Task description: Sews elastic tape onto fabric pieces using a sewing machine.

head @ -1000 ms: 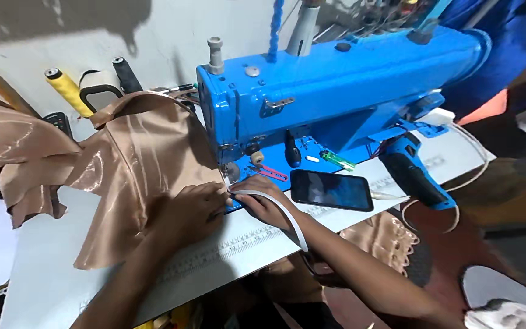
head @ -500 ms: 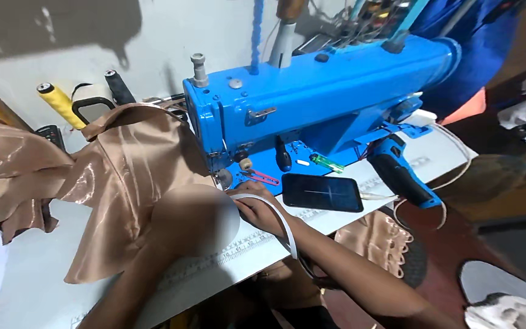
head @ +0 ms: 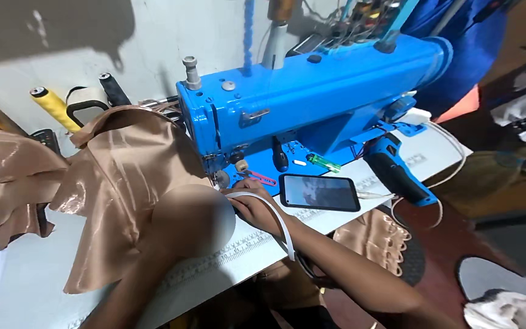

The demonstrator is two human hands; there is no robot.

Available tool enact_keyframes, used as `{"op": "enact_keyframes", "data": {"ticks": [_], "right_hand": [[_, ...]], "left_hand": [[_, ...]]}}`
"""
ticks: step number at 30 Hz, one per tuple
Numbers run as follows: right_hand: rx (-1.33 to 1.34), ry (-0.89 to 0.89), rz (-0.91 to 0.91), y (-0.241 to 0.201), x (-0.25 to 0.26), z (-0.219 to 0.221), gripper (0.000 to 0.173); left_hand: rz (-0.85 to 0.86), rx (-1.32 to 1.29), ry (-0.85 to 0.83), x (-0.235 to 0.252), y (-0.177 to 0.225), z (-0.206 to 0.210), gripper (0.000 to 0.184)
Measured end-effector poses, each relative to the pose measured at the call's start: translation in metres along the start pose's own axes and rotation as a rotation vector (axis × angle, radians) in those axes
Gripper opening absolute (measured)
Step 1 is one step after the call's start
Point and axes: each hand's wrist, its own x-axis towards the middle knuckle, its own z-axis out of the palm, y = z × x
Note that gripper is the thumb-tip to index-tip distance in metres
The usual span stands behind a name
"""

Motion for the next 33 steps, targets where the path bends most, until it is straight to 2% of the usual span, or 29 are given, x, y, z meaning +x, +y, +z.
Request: {"op": "enact_keyframes", "data": {"ticks": [14,25,33], "right_hand": [[-0.050,-0.004,-0.024,0.0026,0.0017,0.0017,0.030],[-0.043,-0.001,-0.008,0.0035,0.0044,0.0026,0.029],[-0.051,-0.074,0.032,0.0016,0.0085,-0.0029,0.030]], "left_hand": [[-0.011,-0.028,0.041,0.0003,-0.0064,0.0028,0.042],[-0.033,0.050,-0.021,0.0009,0.0015,0.0016,0.051],[-0.011,0.001,0.044,0.0020,-0.0038,0.0035,0.049]]}}
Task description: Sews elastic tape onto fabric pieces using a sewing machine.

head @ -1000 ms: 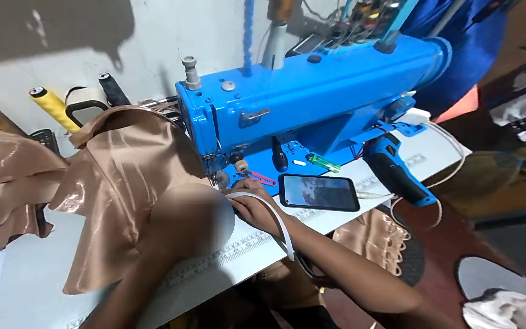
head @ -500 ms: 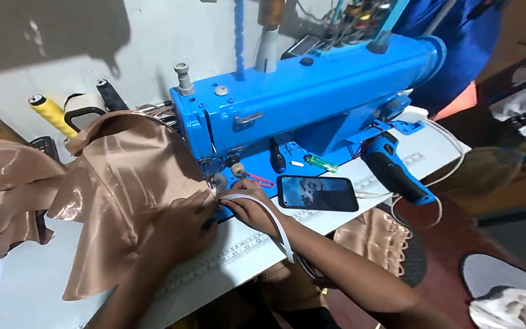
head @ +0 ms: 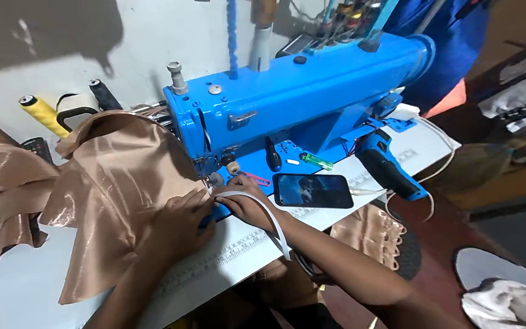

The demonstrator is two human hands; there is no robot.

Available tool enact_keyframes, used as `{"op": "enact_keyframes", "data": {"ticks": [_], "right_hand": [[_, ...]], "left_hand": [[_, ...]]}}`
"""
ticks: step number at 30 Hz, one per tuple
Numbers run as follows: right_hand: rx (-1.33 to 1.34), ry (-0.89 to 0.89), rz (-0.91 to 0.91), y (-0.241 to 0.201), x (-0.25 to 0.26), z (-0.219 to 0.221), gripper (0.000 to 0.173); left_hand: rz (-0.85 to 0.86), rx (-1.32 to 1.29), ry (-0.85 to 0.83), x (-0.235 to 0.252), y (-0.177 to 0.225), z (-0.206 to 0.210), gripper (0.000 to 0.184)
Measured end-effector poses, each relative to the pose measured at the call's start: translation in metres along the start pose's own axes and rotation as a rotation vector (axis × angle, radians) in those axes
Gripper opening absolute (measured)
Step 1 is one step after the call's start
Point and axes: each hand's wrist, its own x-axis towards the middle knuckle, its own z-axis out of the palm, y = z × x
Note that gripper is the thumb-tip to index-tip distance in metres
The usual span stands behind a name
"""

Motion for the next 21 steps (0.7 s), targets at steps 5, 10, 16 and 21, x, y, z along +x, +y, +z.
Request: {"op": "enact_keyframes", "data": {"ticks": [5,10,16,21], "right_hand": [[0.044,-0.040,0.037,0.0008,0.0036,-0.0032,0.031],[0.027,-0.007,0.022,0.0004,0.0021,-0.0006,0.029],[-0.018,0.027,-0.025,0.0009,-0.0009,0.0032,0.028],[-0.098,0.050,-0.049,0.0002,-0.0014,0.0067,0.026]], "left_hand": [[-0.022,-0.136,0.012,-0.0025,-0.0015,-0.0041,0.044],[-0.015,-0.116,-0.039,-0.0032,-0.0008,-0.0043,0.047],[-0.006,-0.071,-0.036,-0.0028,0.0008,-0.0042,0.046],[-0.033,-0.029,-0.074,-0.0018,0.0033,-0.0053,0.049]]}}
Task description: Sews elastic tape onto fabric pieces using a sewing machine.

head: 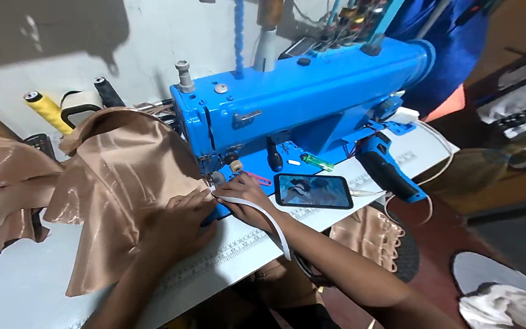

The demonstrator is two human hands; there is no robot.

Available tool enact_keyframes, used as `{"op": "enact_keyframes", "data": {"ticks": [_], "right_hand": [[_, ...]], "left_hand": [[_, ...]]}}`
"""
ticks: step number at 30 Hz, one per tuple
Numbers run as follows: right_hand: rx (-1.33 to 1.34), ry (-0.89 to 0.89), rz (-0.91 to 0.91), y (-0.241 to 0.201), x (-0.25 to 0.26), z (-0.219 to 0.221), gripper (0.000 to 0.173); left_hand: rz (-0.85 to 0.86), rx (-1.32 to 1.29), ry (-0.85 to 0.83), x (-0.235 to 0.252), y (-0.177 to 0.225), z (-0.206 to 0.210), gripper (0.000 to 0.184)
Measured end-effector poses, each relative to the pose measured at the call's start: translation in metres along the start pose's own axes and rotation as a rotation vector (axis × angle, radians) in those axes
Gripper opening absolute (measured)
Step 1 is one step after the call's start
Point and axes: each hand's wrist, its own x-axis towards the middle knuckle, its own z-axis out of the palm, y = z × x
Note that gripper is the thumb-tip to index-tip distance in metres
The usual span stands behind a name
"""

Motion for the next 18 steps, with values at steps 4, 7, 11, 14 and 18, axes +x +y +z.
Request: {"op": "enact_keyframes", "data": {"ticks": [4,7,11,14,18], "right_hand": [[-0.064,-0.004,-0.005,-0.0005,0.0006,0.0014,0.026],[-0.103,-0.015,0.008,-0.0010,0.0010,0.0019,0.026],[-0.149,-0.017,0.010,-0.0026,0.0018,0.0022,0.026],[-0.192,-0.001,0.012,-0.0034,0.0024,0.0046,0.025],[-0.218,0.057,-0.013,-0.0020,0.0023,0.0076,0.023]], "left_hand": [[-0.010,0.024,-0.009,0.0019,0.0014,-0.0005,0.050],[-0.016,0.030,-0.022,0.0021,0.0012,-0.0002,0.051],[-0.025,0.055,-0.013,0.0019,0.0006,0.0032,0.052],[-0.035,0.059,-0.012,0.0030,0.0014,0.0036,0.051],[-0.044,0.074,-0.016,0.0048,0.0029,0.0030,0.051]]}}
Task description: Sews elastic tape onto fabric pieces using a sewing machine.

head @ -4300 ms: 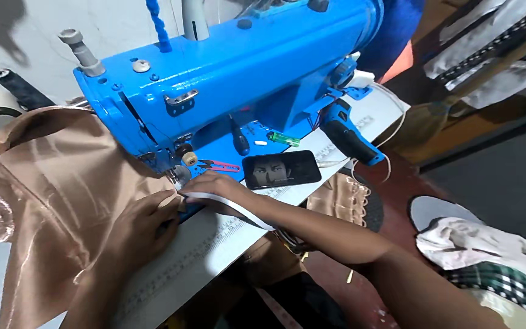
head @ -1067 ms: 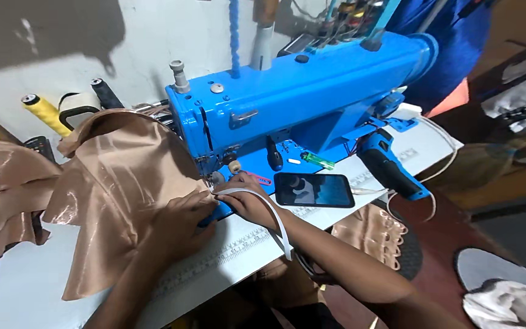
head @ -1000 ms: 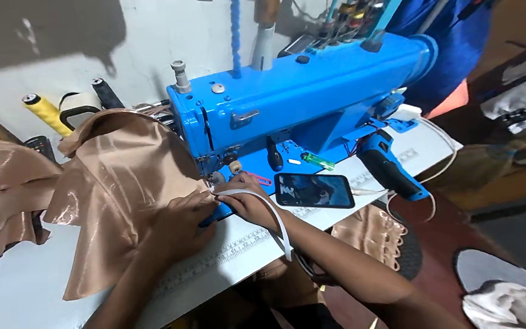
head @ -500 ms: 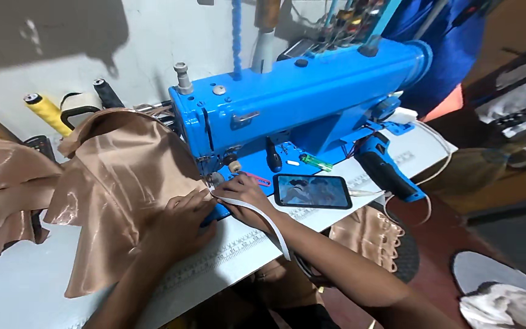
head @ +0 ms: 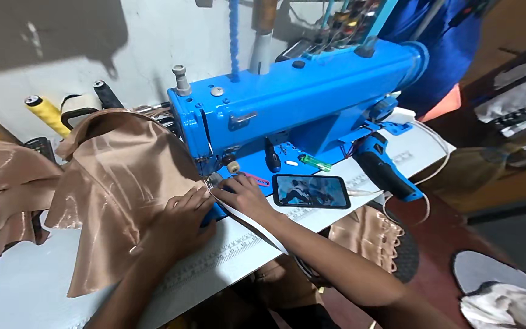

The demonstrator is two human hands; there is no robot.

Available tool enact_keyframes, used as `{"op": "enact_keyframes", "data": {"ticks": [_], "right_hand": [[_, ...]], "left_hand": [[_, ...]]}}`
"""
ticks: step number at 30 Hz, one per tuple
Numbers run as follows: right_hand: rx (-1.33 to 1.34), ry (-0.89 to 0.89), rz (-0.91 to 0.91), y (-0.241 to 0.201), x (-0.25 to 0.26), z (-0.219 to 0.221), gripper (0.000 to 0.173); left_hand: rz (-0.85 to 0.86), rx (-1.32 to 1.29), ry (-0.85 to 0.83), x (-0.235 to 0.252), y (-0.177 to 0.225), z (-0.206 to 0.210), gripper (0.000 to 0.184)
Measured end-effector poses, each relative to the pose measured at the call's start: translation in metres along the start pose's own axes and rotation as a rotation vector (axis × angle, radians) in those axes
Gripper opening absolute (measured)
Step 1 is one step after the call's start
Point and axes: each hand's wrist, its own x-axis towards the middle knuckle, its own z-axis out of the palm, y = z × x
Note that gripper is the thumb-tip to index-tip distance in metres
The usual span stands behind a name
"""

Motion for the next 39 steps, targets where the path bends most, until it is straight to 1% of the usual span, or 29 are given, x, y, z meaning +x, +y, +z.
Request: {"op": "enact_keyframes", "data": {"ticks": [6,11,14,18,20,22,25,27,28,31,33,35,37,39], "right_hand": [[0.075,0.035,-0.026,0.000,-0.002,-0.005,0.021],[0.100,0.021,-0.007,0.000,-0.003,-0.006,0.023],[0.132,-0.027,0.009,0.001,-0.004,-0.010,0.025],[0.132,-0.157,0.020,-0.001,-0.007,-0.027,0.024],[0.126,-0.167,0.021,-0.001,-0.013,-0.041,0.023],[0.128,-0.131,0.021,-0.001,-0.019,-0.059,0.022],[0.086,-0.050,0.045,0.010,-0.033,-0.089,0.025],[0.063,-0.001,0.095,0.023,-0.044,-0.114,0.025],[0.045,0.022,0.129,0.029,-0.050,-0.127,0.025],[-0.037,0.083,0.276,0.049,-0.071,-0.166,0.027],[-0.114,0.113,0.414,0.064,-0.086,-0.188,0.029],[-0.169,0.163,0.528,0.078,-0.102,-0.200,0.031],[-0.191,0.212,0.590,0.085,-0.118,-0.207,0.033],[-0.176,0.226,0.642,0.087,-0.130,-0.210,0.035]], "left_hand": [[-0.033,-0.002,-0.063,0.002,0.003,-0.004,0.052],[0.010,-0.017,0.022,0.000,0.000,0.002,0.051],[0.002,-0.053,0.054,0.000,-0.002,0.003,0.049],[-0.041,-0.084,0.099,0.000,0.001,0.003,0.044],[-0.104,-0.127,0.099,0.001,0.011,-0.002,0.040],[-0.217,-0.217,0.138,0.004,0.026,-0.006,0.035],[-0.383,-0.312,0.196,0.011,0.039,-0.003,0.041],[-0.462,-0.347,0.182,0.016,0.045,0.000,0.045],[-0.487,-0.353,0.176,0.018,0.047,0.002,0.044],[-0.584,-0.392,0.139,0.023,0.053,0.002,0.033],[-0.663,-0.422,0.112,0.025,0.056,-0.001,0.029],[-0.686,-0.425,0.146,0.025,0.057,0.003,0.028],[-0.675,-0.433,0.197,0.024,0.055,0.008,0.027],[-0.677,-0.438,0.207,0.024,0.055,0.009,0.026]]}}
